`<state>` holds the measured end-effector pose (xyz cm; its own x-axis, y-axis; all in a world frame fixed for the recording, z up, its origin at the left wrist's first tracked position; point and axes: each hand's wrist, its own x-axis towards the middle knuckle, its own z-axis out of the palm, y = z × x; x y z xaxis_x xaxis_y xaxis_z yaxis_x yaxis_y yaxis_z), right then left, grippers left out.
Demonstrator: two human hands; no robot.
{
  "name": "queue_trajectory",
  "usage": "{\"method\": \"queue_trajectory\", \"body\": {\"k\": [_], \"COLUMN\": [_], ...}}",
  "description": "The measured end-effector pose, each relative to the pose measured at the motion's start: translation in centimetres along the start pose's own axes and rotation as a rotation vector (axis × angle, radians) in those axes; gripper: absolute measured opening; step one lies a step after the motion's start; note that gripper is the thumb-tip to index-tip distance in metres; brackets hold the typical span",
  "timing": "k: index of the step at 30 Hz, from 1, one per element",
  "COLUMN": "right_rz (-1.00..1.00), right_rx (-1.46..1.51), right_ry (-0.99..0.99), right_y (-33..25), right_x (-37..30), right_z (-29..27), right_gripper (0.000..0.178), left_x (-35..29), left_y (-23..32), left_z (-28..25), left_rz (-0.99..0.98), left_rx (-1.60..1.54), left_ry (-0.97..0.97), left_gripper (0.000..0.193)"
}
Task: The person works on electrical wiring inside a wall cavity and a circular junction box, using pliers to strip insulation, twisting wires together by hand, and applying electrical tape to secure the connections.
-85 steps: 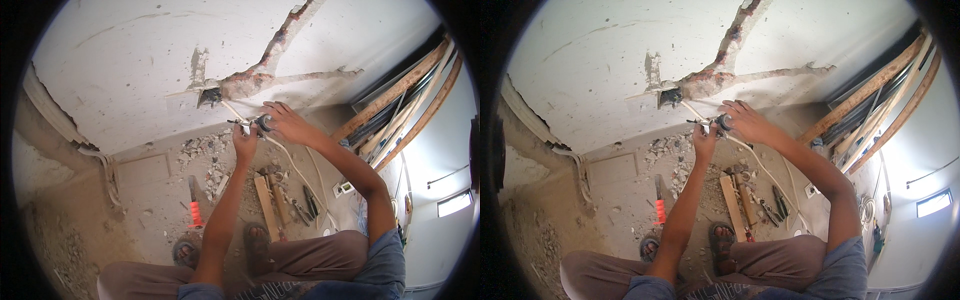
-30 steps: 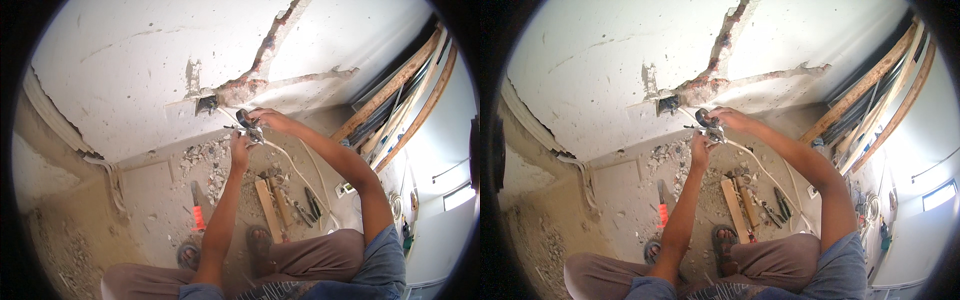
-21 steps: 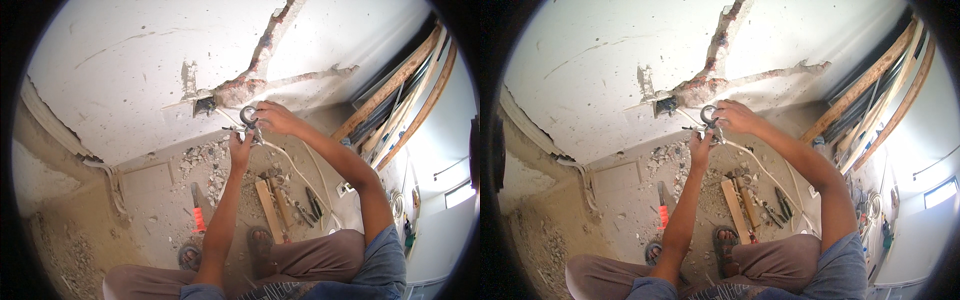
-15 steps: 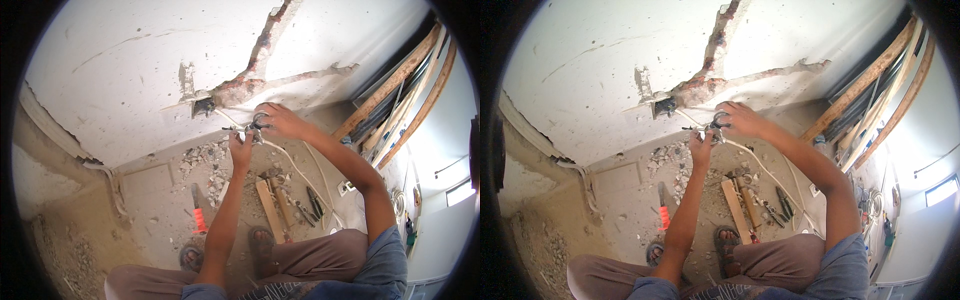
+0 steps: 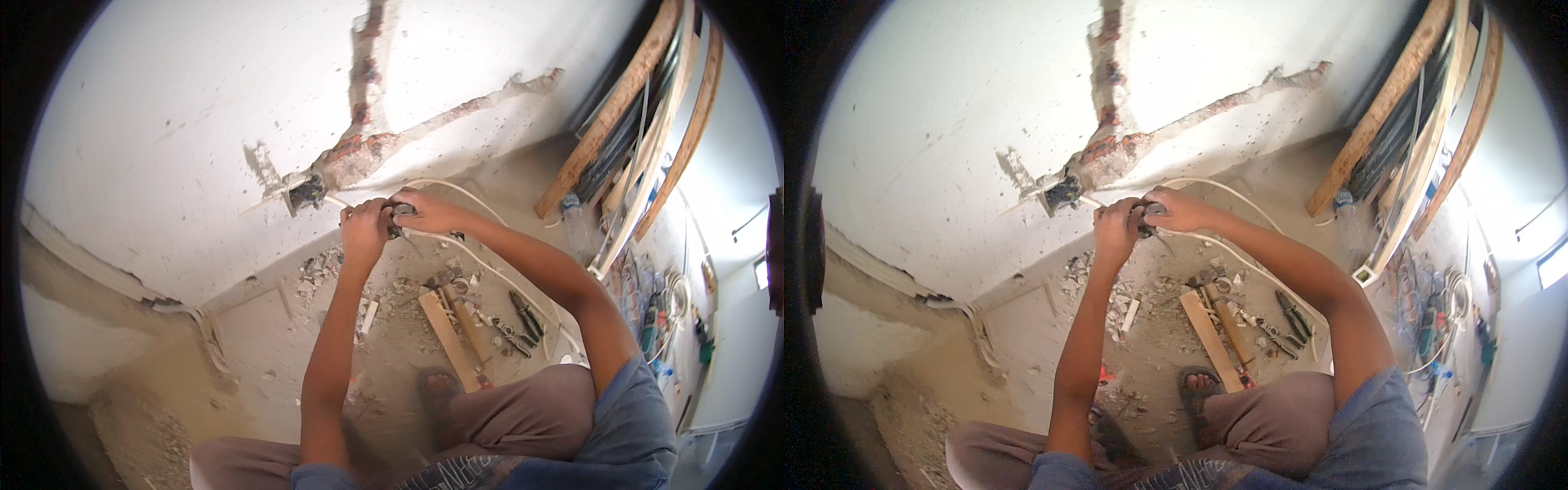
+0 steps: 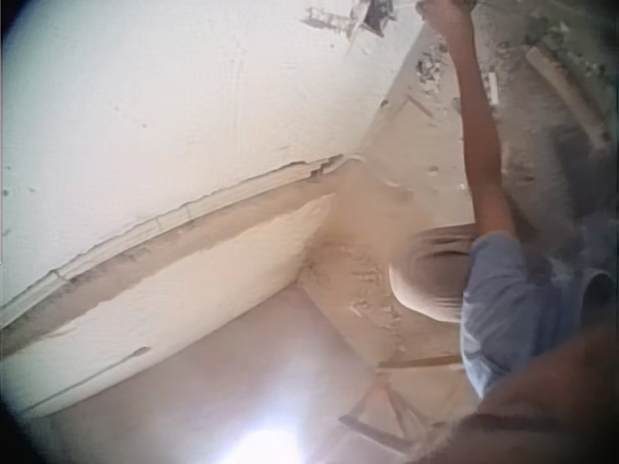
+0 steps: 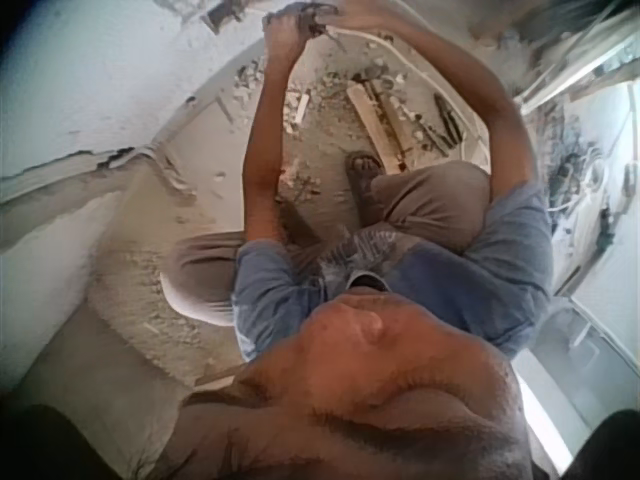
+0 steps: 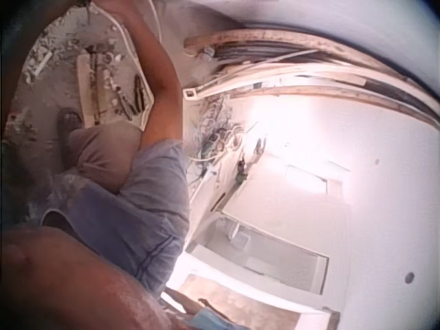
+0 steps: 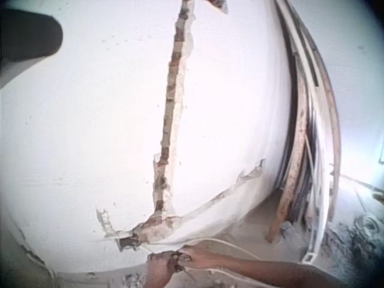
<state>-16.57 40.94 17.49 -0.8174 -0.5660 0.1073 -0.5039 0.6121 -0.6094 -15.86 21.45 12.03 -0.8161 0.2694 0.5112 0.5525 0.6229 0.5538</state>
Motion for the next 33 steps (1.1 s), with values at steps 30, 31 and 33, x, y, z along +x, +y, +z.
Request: {"method": "queue_trajectory", "body": {"k": [30, 31, 33], "right_rz": [0.33, 0.255, 0.048], "right_rx": [-0.082, 0.025, 0.063], "right_ry": [0.648, 0.64, 0.641], "right_y": [6.1, 5.5, 3.9], "right_x": [-24.1, -20.7, -13.8], "right_z": [5.9, 4.9, 2.9], "right_gripper": [0.023, 0.022, 0.017], "left_x": [-7.2, -6.6, -5.0], "left_y": [-0.6, 0.1, 1.7], "left_z": [2.2, 2.6, 2.1], "left_rz": [-0.913, -1.006, -1.087], "left_rx": [-0.811, -0.925, -1.097], "left_ry": [0.361, 0.247, -0.013], "left_gripper": [0.07, 0.081, 0.108]}}
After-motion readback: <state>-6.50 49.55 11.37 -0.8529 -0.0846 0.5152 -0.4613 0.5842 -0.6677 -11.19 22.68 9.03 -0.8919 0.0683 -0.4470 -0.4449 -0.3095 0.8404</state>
